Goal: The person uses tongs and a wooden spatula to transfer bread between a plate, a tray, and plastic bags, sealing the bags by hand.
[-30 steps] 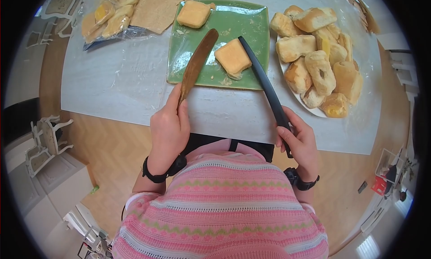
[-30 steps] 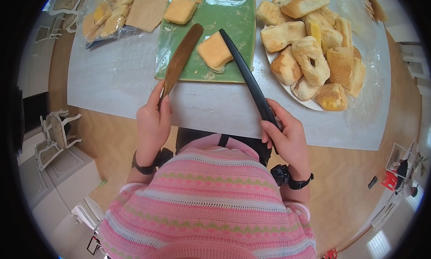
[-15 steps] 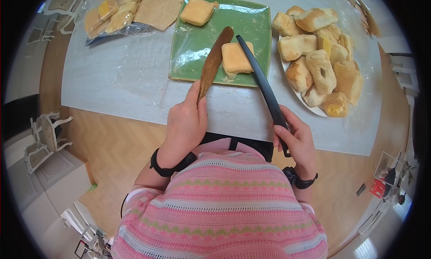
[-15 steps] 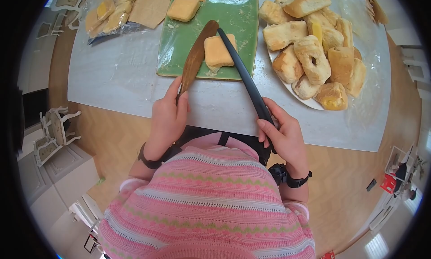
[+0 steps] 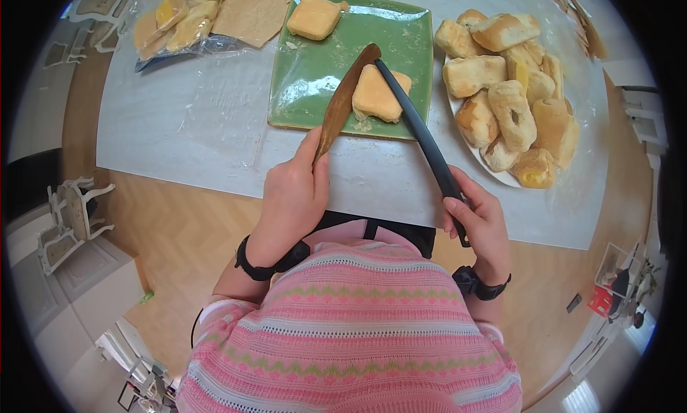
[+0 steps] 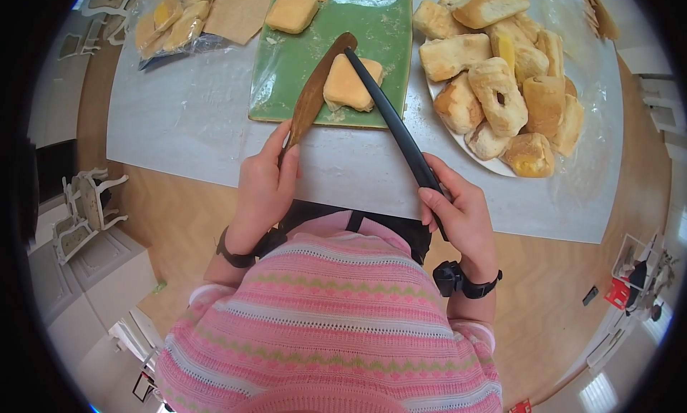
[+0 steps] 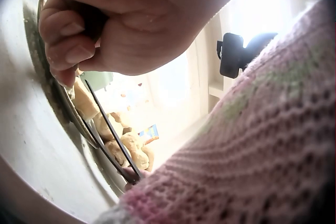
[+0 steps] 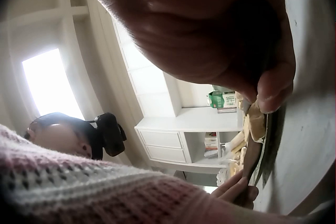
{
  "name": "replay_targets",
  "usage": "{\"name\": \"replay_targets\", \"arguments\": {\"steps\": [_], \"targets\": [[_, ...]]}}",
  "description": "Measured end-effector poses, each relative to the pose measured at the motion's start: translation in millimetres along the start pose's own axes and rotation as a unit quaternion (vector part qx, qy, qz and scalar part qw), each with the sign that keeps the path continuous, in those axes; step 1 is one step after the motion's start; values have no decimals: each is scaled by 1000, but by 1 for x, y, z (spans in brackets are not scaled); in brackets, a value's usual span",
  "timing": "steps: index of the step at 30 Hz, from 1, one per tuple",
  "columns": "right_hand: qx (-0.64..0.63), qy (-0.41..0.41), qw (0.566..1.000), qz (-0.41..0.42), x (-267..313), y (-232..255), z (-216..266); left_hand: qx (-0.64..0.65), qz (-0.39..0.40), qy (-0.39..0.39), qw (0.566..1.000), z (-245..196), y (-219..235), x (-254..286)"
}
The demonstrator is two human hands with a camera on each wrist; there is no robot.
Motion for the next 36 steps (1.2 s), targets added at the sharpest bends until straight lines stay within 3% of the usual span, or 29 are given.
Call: {"name": "replay_targets", "arguments": {"steps": [6,8,12,14,17,19,20,22,25,29,31,35,36], "targets": [[-94,-16,995,11,-8,0,-1,25,-8,9,1000,4,-1,-11],[-122,-15,992,4,-10,-1,-1,113,-15,29,993,4,0,-19],[-158,30,987,-12,-19,-4,2,165,-31,15,986,8,-5,-34],[-162,43,986,-22,-24,-9,2,279,0,60,958,9,-8,-39],[-119,65,988,-75,-28,-16,-2,318,34,73,945,2,-8,-44],[82,124,976,-156,-28,-17,-3,356,30,92,930,2,-11,-46],[83,124,976,-156,-27,-19,-2,391,29,110,914,3,-12,-46],[210,173,937,-218,-24,-22,3,402,28,111,908,4,-12,-48],[287,210,903,-242,-23,-17,-4,414,25,113,903,5,-14,-50],[257,162,918,-254,-14,-17,2,408,18,108,906,7,-17,-52],[242,82,938,-233,-11,-18,8,406,19,105,908,7,-19,-53],[279,122,925,-228,-17,-15,9,382,14,82,920,9,-21,-53],[238,80,947,-202,-17,-15,13,382,12,83,920,9,-21,-53]]}}
Point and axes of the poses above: each hand's wrist, its own x-axis away from the middle knuckle, its own y-axis out of the back of the hand, z = x × y, the point moved 2 cm from there along -x, towards the middle knuckle, and after that the axes turned 11 degrees about -y, right-handed, at the moved point
